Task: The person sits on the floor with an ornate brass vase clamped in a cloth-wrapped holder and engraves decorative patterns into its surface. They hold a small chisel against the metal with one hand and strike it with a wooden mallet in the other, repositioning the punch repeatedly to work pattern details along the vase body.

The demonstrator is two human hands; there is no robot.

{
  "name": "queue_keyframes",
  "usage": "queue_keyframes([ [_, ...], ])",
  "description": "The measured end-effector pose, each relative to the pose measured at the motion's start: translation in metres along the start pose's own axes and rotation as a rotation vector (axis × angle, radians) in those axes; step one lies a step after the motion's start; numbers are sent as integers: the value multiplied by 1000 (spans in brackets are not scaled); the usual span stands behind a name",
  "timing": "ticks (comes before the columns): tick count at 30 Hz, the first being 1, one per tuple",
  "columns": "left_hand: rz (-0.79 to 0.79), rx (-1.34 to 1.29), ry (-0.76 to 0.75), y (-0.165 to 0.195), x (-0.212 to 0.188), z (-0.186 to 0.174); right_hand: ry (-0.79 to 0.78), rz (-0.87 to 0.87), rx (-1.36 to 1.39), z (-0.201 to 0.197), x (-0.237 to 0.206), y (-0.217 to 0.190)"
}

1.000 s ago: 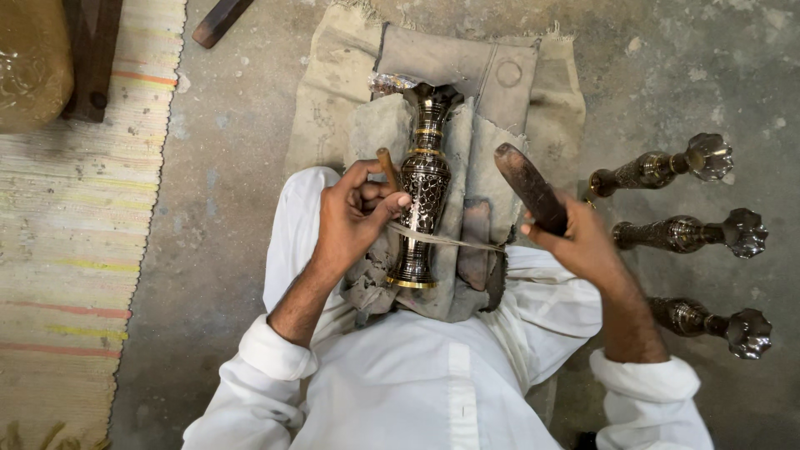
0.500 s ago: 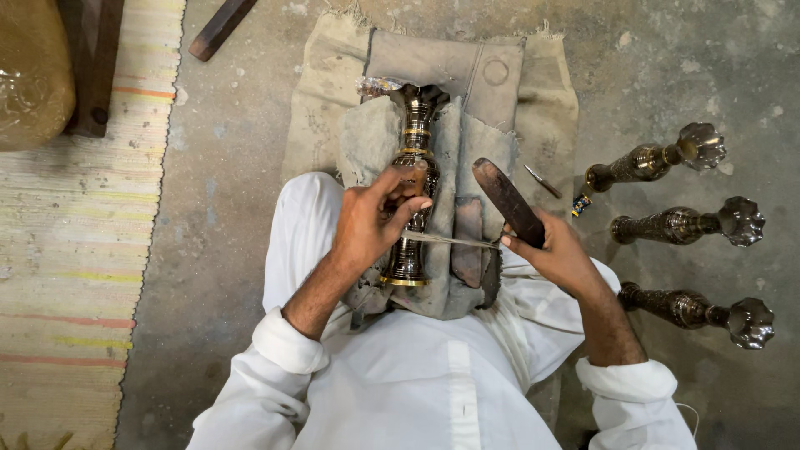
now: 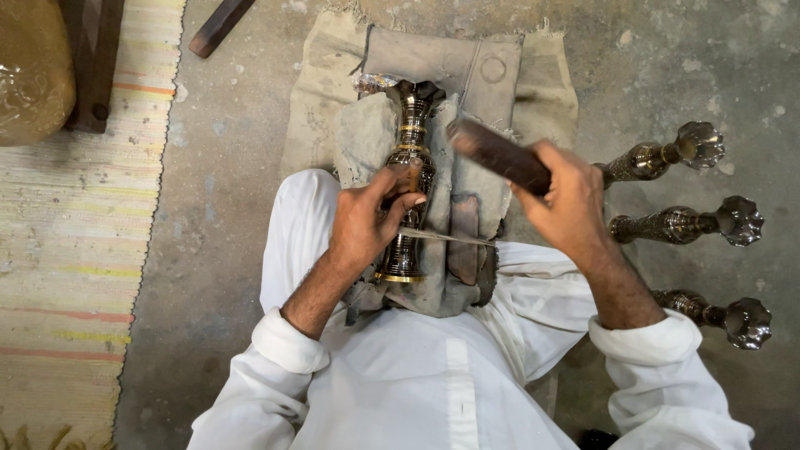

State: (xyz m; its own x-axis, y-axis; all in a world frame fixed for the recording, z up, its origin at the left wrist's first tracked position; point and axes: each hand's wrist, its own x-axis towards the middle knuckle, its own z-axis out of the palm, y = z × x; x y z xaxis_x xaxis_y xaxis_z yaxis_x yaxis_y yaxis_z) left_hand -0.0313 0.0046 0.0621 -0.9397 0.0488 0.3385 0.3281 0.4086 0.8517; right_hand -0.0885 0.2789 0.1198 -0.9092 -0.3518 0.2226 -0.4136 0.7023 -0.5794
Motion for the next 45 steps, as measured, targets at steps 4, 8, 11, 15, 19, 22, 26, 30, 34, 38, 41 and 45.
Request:
queue_keyframes([
  [4, 5, 70, -14, 3, 3, -1, 85, -128, -157, -15, 19, -1],
  [8, 52, 110, 1, 8, 6, -1, -19, -281, -469, -26, 35, 2],
  [11, -177, 38, 15, 10, 4, -1, -75, -110, -290, -32, 36, 3],
  [15, -118, 41, 54, 10, -3, 0, -150, -9, -190, -30, 30, 3],
  [19, 56, 115, 80, 8, -9, 5, -82, -239, -334, -23, 26, 2],
  [22, 51, 159, 80, 4, -12, 9, -29, -349, -375, -21, 26, -1],
  [26, 46, 210, 97, -1, -14, 14, 71, -326, -191, -21, 33, -10],
  [30, 34, 245, 95, -4, -17, 16, 96, -437, -398, -28, 36, -18],
  [34, 53, 242, 105, -6, -18, 19, 92, -509, -515, -32, 40, -20],
  [38, -7, 262, 73, -7, -18, 19, 16, -472, -572, -36, 42, -17],
  [41, 94, 243, 124, -8, -19, 19, -29, -478, -571, -38, 44, -17],
  [45, 23, 264, 102, -8, -18, 19, -18, -486, -612, -45, 42, -22],
])
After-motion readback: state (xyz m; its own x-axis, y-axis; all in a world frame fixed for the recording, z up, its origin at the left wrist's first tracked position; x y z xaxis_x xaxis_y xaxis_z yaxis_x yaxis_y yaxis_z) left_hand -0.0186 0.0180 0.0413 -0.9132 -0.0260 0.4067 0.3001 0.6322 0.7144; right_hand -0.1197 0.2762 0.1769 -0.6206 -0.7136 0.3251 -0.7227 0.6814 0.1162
